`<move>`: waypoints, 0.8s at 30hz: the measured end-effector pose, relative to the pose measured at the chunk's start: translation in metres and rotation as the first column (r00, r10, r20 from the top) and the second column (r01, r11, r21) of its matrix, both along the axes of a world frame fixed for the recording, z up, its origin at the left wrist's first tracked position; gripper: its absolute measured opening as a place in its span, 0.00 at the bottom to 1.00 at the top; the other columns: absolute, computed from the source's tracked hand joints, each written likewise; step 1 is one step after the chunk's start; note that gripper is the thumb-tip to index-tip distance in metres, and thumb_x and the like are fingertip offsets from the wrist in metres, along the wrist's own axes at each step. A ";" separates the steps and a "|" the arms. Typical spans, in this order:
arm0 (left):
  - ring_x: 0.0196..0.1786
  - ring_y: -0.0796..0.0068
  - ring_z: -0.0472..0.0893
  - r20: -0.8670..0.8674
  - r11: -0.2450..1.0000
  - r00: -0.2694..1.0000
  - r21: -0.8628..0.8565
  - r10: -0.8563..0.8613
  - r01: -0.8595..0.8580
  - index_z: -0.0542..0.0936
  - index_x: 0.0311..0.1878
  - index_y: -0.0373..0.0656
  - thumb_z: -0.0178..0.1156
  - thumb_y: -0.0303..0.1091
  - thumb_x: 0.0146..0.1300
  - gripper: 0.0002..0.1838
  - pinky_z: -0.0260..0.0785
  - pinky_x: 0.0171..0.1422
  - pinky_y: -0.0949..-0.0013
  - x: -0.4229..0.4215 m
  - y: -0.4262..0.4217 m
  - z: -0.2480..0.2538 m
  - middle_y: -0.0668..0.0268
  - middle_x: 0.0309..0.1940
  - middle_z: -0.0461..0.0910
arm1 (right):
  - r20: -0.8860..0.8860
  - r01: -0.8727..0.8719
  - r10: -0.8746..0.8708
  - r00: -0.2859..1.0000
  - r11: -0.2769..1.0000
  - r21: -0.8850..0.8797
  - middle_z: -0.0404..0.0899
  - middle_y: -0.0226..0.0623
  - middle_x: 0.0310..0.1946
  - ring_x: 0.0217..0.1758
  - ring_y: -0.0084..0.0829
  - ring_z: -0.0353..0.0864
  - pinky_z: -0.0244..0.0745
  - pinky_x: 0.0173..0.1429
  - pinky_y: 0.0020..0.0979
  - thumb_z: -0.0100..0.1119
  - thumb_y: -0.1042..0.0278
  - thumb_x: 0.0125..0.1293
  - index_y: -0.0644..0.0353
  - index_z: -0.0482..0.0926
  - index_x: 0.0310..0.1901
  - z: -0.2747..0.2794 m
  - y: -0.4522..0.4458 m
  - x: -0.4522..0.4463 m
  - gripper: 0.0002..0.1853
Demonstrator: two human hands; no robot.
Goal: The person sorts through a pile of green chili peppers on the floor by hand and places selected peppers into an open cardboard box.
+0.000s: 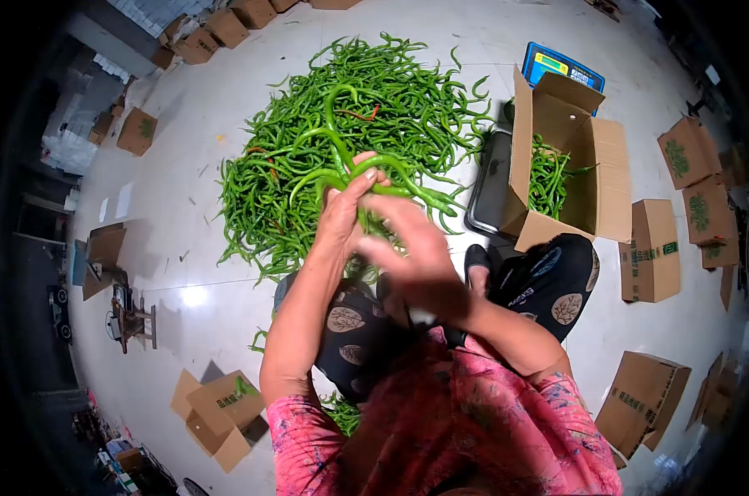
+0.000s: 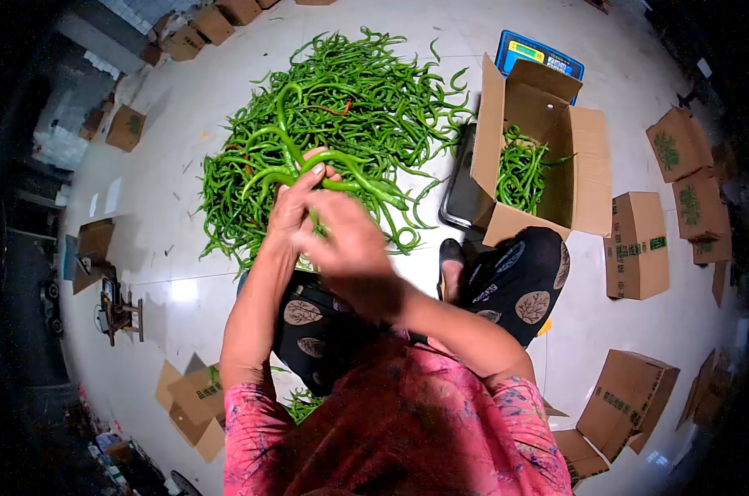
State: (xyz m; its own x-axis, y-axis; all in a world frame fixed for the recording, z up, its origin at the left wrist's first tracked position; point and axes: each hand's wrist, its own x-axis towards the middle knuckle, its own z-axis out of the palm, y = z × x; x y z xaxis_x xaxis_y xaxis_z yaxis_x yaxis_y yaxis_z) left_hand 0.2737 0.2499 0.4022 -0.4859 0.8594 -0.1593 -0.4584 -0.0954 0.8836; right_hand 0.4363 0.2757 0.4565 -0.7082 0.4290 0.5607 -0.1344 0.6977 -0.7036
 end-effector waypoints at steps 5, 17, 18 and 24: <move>0.41 0.74 0.80 -0.445 0.981 0.895 -0.187 -0.030 -0.059 0.73 0.58 0.34 0.61 0.31 0.62 0.21 0.73 0.44 0.72 0.023 0.009 0.009 0.64 0.41 0.80 | 0.239 0.149 -0.056 0.970 0.907 -0.393 0.62 0.52 0.66 0.70 0.42 0.63 0.62 0.69 0.39 0.69 0.49 0.56 0.65 0.52 0.71 -0.045 0.016 0.002 0.49; 0.60 0.55 0.72 -0.975 0.996 0.222 -0.010 -0.028 0.085 0.71 0.62 0.37 0.66 0.28 0.52 0.31 0.62 0.67 0.60 0.061 0.010 0.009 0.51 0.57 0.73 | -0.457 -0.465 -0.200 0.867 0.006 -0.885 0.79 0.38 0.48 0.52 0.27 0.79 0.73 0.60 0.27 0.57 0.71 0.67 0.67 0.74 0.55 -0.094 0.094 -0.010 0.17; 0.59 0.56 0.73 -0.953 0.997 0.301 -0.014 -0.035 0.073 0.71 0.61 0.38 0.66 0.26 0.51 0.30 0.64 0.66 0.61 0.059 0.010 0.010 0.51 0.57 0.73 | -0.515 -0.527 -0.152 0.843 -0.050 -0.848 0.78 0.39 0.51 0.54 0.28 0.79 0.73 0.62 0.29 0.57 0.73 0.67 0.69 0.70 0.59 -0.097 0.100 -0.005 0.20; 0.55 0.56 0.76 -0.986 0.988 0.078 0.150 0.147 0.040 0.80 0.50 0.39 0.62 0.19 0.52 0.19 0.66 0.62 0.58 0.053 0.017 0.010 0.58 0.47 0.78 | -0.616 -0.633 -0.144 0.774 -0.170 -0.755 0.76 0.44 0.55 0.55 0.31 0.78 0.72 0.63 0.32 0.57 0.71 0.67 0.68 0.62 0.65 -0.086 0.091 -0.005 0.28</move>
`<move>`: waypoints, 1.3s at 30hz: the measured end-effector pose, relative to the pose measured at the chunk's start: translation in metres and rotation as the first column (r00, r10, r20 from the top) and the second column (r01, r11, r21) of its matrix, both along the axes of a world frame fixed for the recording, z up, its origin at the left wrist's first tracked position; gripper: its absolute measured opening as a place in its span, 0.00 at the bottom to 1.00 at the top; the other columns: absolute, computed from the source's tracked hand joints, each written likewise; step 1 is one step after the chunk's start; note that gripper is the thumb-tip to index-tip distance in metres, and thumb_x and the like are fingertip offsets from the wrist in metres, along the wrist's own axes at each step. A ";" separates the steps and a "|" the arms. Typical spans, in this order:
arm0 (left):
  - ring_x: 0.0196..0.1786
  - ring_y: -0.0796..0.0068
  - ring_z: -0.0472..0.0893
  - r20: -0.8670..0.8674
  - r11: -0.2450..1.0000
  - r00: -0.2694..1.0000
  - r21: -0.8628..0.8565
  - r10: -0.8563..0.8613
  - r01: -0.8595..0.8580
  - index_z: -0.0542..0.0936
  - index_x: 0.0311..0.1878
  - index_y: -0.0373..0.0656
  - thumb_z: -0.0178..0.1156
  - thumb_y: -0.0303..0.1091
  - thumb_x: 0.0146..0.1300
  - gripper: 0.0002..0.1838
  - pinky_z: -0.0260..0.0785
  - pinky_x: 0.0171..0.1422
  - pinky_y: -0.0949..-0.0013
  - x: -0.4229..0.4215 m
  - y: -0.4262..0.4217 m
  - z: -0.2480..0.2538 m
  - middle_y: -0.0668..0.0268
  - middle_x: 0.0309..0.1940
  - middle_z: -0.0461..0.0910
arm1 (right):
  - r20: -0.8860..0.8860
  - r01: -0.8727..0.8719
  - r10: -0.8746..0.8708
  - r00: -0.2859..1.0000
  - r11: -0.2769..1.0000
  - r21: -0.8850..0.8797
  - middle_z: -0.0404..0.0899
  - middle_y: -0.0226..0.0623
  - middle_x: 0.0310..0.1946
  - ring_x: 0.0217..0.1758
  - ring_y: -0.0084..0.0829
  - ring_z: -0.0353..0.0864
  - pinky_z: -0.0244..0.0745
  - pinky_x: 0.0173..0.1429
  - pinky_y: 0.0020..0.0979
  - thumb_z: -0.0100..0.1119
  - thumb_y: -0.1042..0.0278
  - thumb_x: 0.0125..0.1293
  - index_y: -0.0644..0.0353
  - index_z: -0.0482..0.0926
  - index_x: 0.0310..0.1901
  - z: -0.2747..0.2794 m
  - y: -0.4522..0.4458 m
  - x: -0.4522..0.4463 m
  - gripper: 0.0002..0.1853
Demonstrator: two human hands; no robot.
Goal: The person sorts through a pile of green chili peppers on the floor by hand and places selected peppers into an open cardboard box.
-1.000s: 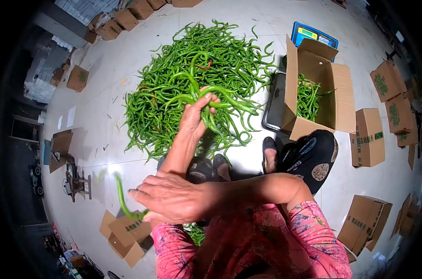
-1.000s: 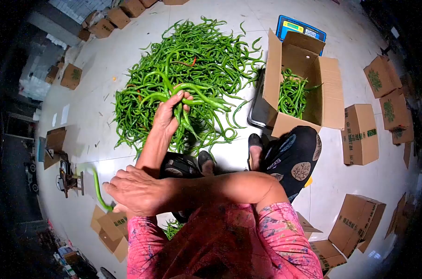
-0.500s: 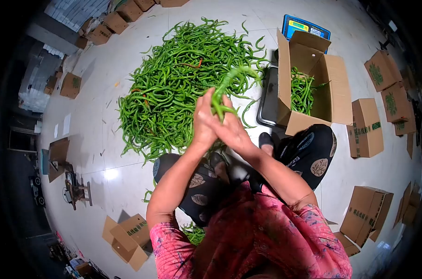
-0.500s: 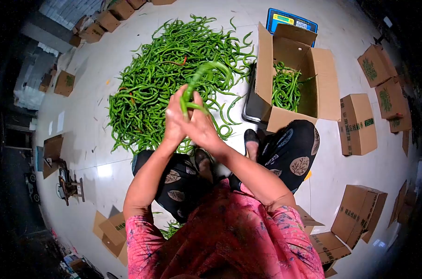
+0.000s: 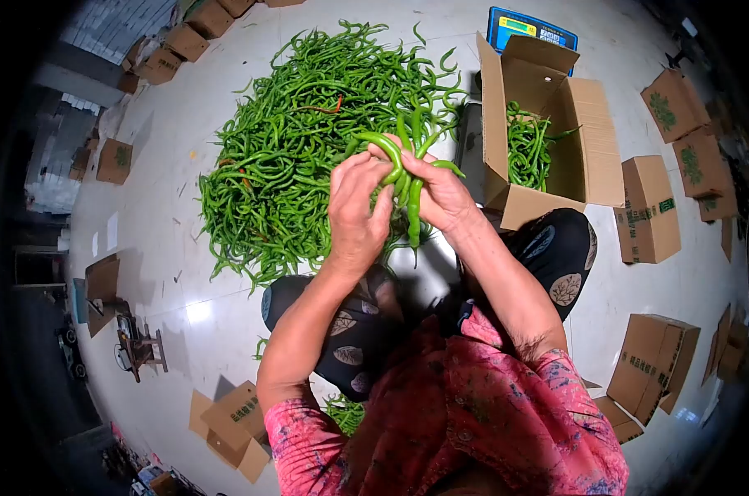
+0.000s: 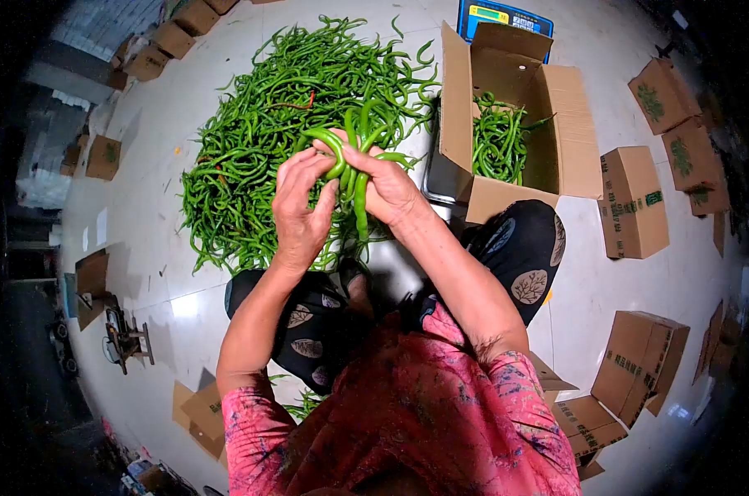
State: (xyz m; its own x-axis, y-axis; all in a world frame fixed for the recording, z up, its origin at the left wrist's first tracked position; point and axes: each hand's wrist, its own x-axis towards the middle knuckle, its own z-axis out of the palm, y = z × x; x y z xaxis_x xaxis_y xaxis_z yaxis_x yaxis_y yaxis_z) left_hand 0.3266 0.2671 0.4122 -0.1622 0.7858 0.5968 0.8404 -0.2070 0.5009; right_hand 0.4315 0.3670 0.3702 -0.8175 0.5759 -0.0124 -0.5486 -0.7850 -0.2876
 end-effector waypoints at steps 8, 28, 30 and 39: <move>0.57 0.64 0.75 0.115 0.998 0.992 0.042 0.046 -0.051 0.78 0.54 0.42 0.59 0.19 0.55 0.21 0.72 0.55 0.68 0.005 -0.008 0.014 0.57 0.50 0.77 | -0.038 0.005 -0.004 0.999 1.000 0.028 0.79 0.46 0.47 0.49 0.36 0.82 0.79 0.57 0.35 0.60 0.76 0.63 0.67 0.61 0.66 0.001 0.018 0.018 0.30; 0.40 0.78 0.80 0.675 0.992 0.732 -0.128 0.092 -0.007 0.79 0.50 0.35 0.56 0.26 0.67 0.11 0.72 0.45 0.75 -0.022 -0.001 0.029 0.63 0.38 0.82 | 0.323 0.069 -0.520 0.791 0.600 0.797 0.79 0.41 0.51 0.47 0.27 0.80 0.75 0.52 0.29 0.61 0.66 0.61 0.64 0.70 0.61 0.100 0.040 0.102 0.26; 0.38 0.78 0.80 0.735 0.982 0.665 -0.186 0.135 0.006 0.79 0.50 0.35 0.56 0.27 0.66 0.11 0.72 0.43 0.76 -0.040 -0.001 0.031 0.64 0.37 0.82 | 0.256 0.122 -0.697 0.670 0.444 0.888 0.79 0.41 0.49 0.47 0.27 0.80 0.75 0.52 0.29 0.60 0.65 0.61 0.63 0.71 0.61 0.113 0.059 0.122 0.26; 0.38 0.82 0.78 0.595 0.828 0.718 -0.559 0.362 0.045 0.77 0.53 0.37 0.58 0.35 0.65 0.16 0.69 0.42 0.78 -0.174 -0.037 -0.057 0.68 0.37 0.81 | 0.572 -0.700 -0.812 0.115 0.342 0.627 0.81 0.45 0.48 0.53 0.36 0.78 0.71 0.58 0.32 0.69 0.64 0.56 0.58 0.71 0.63 0.004 0.170 0.212 0.32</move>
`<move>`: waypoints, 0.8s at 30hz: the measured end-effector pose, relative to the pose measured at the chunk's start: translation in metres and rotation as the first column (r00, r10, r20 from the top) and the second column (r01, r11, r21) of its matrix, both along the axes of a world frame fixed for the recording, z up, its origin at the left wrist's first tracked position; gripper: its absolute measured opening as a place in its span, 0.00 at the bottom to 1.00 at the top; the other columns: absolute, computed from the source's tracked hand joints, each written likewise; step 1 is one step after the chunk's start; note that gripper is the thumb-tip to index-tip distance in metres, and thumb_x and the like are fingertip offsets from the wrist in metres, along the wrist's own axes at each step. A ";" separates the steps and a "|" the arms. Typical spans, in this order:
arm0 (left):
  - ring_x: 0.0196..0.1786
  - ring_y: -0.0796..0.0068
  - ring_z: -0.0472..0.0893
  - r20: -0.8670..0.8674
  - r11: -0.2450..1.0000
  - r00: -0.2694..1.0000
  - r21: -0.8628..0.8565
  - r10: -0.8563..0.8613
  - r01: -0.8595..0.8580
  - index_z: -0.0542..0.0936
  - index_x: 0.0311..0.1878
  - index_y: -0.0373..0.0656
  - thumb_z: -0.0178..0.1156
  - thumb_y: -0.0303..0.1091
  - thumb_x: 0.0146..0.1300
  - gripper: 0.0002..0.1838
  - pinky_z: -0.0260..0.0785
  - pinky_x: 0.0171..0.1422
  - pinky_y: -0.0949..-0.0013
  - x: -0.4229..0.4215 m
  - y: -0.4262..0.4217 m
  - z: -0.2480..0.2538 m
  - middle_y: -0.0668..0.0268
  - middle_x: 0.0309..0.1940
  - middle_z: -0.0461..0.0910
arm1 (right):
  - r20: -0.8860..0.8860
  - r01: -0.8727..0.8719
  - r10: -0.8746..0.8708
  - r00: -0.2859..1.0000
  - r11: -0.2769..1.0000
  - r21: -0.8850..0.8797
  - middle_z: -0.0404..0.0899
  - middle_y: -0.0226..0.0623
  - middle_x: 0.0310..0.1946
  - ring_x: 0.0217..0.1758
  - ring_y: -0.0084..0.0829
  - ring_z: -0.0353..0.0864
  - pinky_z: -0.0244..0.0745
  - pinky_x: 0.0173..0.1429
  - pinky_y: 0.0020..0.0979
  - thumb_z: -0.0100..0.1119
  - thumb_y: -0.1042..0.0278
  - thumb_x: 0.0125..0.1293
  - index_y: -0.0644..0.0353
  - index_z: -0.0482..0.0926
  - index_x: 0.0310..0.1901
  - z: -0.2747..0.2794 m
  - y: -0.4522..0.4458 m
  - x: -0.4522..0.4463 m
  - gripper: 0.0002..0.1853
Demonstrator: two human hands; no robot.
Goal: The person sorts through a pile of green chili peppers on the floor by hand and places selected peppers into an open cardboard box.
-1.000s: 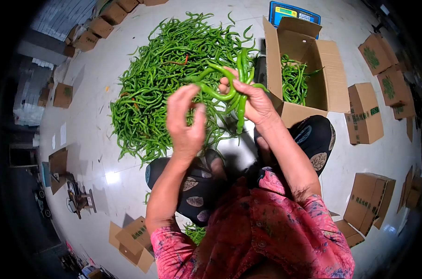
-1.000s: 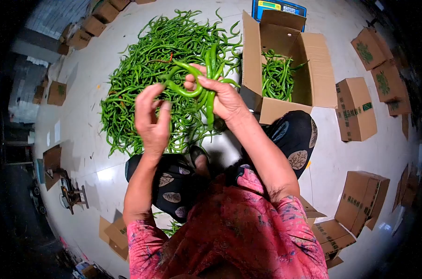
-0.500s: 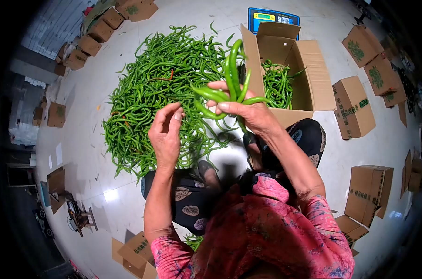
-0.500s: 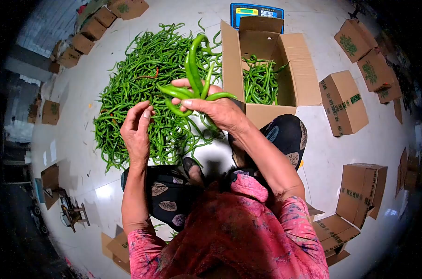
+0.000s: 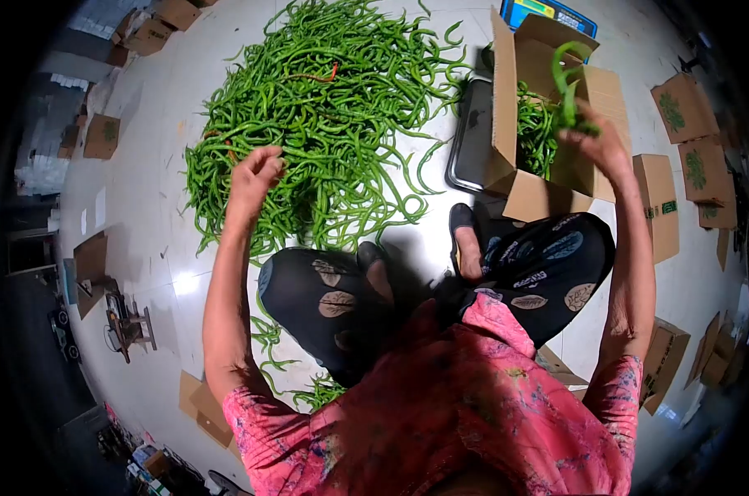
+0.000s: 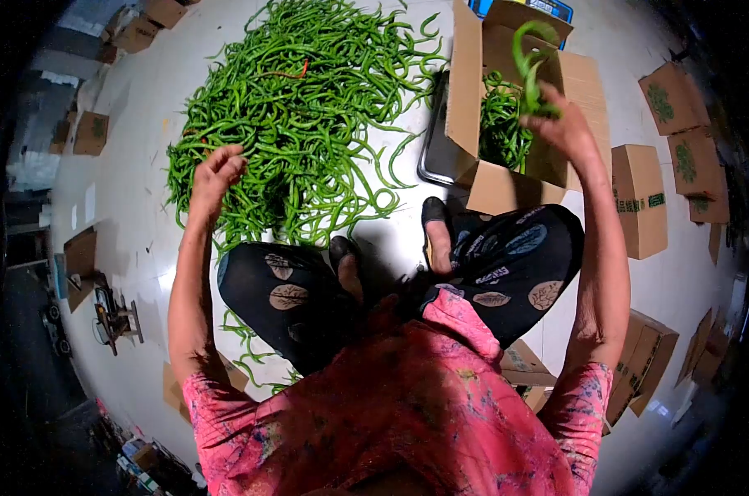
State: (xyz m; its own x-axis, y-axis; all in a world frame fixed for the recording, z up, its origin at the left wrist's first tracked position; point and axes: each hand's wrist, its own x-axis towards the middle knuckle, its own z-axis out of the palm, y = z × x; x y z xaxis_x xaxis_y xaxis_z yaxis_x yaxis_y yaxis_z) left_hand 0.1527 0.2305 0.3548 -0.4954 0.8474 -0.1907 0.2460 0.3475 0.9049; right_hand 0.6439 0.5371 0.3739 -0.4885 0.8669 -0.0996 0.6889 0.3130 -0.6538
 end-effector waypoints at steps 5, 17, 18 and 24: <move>0.31 0.84 0.73 0.069 0.994 0.997 -0.111 0.029 -0.021 0.79 0.47 0.35 0.54 0.26 0.62 0.11 0.66 0.37 0.80 -0.004 -0.053 -0.134 0.72 0.29 0.78 | 0.481 -0.134 -0.019 0.877 0.950 0.282 0.82 0.48 0.40 0.45 0.52 0.80 0.74 0.47 0.46 0.63 0.59 0.61 0.55 0.78 0.51 0.010 -0.050 -0.030 0.18; 0.45 0.44 0.76 -0.607 0.970 0.766 -0.224 -0.213 0.092 0.74 0.51 0.42 0.59 0.34 0.55 0.19 0.70 0.48 0.49 0.094 -0.040 -0.306 0.49 0.42 0.76 | 0.003 -0.261 0.261 0.965 0.964 -0.050 0.82 0.47 0.33 0.36 0.38 0.83 0.75 0.43 0.36 0.57 0.69 0.66 0.66 0.78 0.48 0.031 -0.110 -0.121 0.12; 0.46 0.45 0.76 -0.575 0.956 0.785 -0.283 -0.231 0.074 0.74 0.50 0.42 0.59 0.34 0.55 0.19 0.70 0.49 0.49 0.096 -0.036 -0.314 0.50 0.41 0.76 | 0.007 -0.308 0.311 0.950 0.945 -0.107 0.82 0.48 0.34 0.38 0.38 0.84 0.75 0.45 0.35 0.57 0.68 0.67 0.66 0.78 0.48 0.021 -0.122 -0.136 0.12; 0.45 0.45 0.75 -0.581 0.981 0.790 -0.137 -0.194 0.140 0.74 0.47 0.40 0.58 0.27 0.54 0.16 0.70 0.46 0.49 0.095 -0.020 -0.296 0.50 0.39 0.74 | 0.085 -0.182 0.255 0.963 0.851 -0.493 0.83 0.48 0.41 0.45 0.41 0.83 0.73 0.53 0.32 0.62 0.64 0.63 0.65 0.78 0.51 -0.142 -0.167 -0.187 0.18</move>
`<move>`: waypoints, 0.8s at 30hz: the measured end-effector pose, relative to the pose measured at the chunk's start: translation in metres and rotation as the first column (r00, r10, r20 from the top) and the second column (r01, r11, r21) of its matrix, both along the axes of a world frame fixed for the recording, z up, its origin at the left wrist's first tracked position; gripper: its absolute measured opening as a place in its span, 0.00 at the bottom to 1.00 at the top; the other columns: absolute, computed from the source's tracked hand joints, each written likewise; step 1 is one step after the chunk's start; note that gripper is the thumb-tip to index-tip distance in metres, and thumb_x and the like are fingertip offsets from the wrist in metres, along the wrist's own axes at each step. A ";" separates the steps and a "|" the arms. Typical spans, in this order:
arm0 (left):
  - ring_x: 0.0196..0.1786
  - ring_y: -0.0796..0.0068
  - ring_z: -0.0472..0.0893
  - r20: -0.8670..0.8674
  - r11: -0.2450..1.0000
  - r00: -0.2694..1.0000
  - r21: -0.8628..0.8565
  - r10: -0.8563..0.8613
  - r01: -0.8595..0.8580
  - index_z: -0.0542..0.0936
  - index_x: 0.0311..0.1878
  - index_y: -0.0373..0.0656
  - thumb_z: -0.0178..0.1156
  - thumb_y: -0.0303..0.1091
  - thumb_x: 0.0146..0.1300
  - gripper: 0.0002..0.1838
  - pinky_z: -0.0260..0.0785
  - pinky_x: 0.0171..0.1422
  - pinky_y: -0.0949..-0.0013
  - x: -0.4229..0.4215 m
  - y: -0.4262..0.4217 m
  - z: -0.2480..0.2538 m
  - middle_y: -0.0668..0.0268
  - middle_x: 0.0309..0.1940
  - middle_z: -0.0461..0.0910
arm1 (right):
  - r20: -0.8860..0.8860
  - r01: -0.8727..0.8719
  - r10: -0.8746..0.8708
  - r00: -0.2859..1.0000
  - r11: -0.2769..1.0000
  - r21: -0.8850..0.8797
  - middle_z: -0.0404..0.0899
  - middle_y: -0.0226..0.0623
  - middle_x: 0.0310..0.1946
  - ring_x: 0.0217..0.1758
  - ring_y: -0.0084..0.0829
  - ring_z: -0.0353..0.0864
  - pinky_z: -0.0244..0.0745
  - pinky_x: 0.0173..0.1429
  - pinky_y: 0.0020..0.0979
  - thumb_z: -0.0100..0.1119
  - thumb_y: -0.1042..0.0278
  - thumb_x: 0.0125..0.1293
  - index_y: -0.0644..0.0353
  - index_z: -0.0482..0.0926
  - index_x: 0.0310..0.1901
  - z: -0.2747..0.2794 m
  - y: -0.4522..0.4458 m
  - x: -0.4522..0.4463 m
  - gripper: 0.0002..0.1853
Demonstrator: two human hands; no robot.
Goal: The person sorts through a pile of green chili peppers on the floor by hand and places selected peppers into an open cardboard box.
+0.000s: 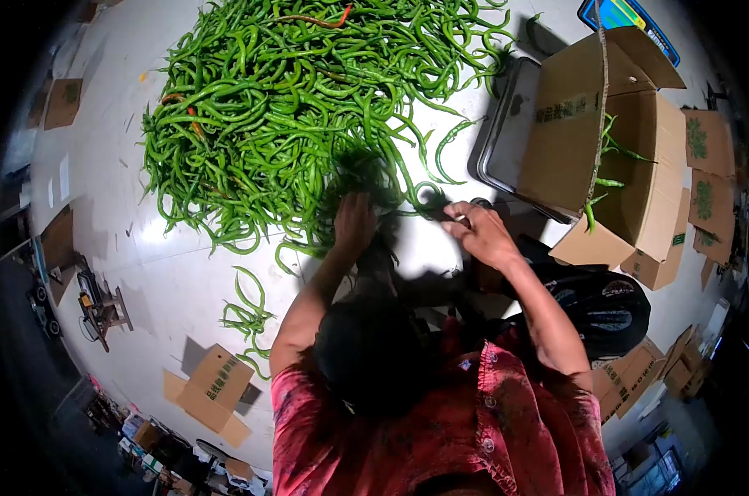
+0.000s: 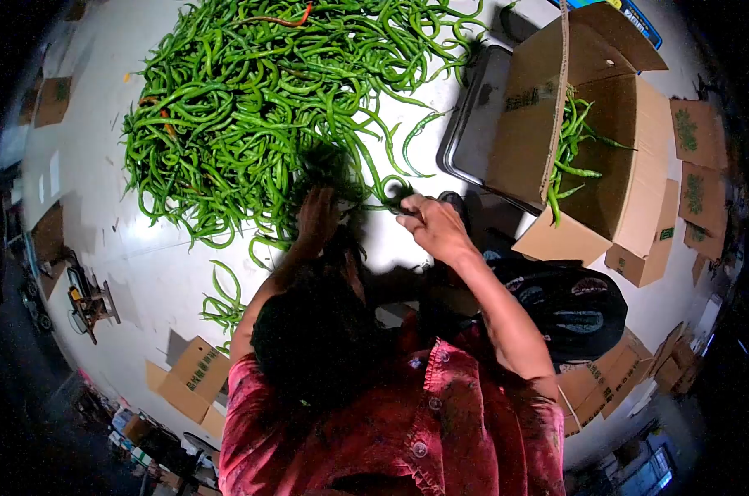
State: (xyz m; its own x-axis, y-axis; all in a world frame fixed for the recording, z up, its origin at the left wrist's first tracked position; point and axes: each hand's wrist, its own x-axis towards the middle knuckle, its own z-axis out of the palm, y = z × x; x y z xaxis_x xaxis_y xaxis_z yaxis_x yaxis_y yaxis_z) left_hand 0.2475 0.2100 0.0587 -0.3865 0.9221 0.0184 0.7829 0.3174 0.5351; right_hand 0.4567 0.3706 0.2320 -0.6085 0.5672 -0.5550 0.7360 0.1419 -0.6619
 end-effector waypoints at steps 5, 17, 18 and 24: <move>0.44 0.46 0.75 0.092 0.980 0.983 0.141 -0.157 0.143 0.73 0.47 0.38 0.56 0.20 0.53 0.16 0.70 0.48 0.51 -0.027 0.021 0.052 0.51 0.38 0.73 | 0.135 0.205 -0.208 0.969 0.978 0.034 0.81 0.56 0.43 0.50 0.49 0.80 0.72 0.57 0.41 0.61 0.60 0.62 0.66 0.74 0.56 -0.109 0.018 -0.007 0.24; 0.48 0.52 0.73 -0.221 0.963 0.944 -0.170 -0.243 0.208 0.75 0.55 0.42 0.54 0.28 0.57 0.20 0.66 0.51 0.52 -0.058 0.070 0.004 0.54 0.46 0.74 | 0.147 0.471 -0.516 0.844 0.844 0.256 0.75 0.57 0.51 0.55 0.51 0.76 0.71 0.58 0.43 0.73 0.53 0.49 0.67 0.69 0.54 -0.199 0.051 -0.083 0.36; 0.49 0.51 0.73 -0.135 0.942 0.941 -0.177 -0.311 0.286 0.74 0.56 0.42 0.54 0.27 0.56 0.21 0.66 0.52 0.51 -0.056 0.074 0.011 0.53 0.47 0.73 | 0.178 0.476 -0.523 0.834 0.844 0.247 0.75 0.56 0.51 0.55 0.50 0.76 0.71 0.59 0.43 0.73 0.53 0.49 0.66 0.69 0.53 -0.200 0.055 -0.086 0.35; 0.57 0.52 0.71 -0.492 0.911 0.802 0.039 -0.339 0.410 0.77 0.48 0.40 0.56 0.31 0.55 0.16 0.65 0.60 0.49 -0.071 0.136 0.036 0.53 0.45 0.74 | 0.342 0.424 -0.451 0.825 0.893 0.152 0.80 0.54 0.45 0.49 0.51 0.80 0.74 0.55 0.42 0.70 0.52 0.49 0.66 0.71 0.50 -0.211 0.071 -0.099 0.32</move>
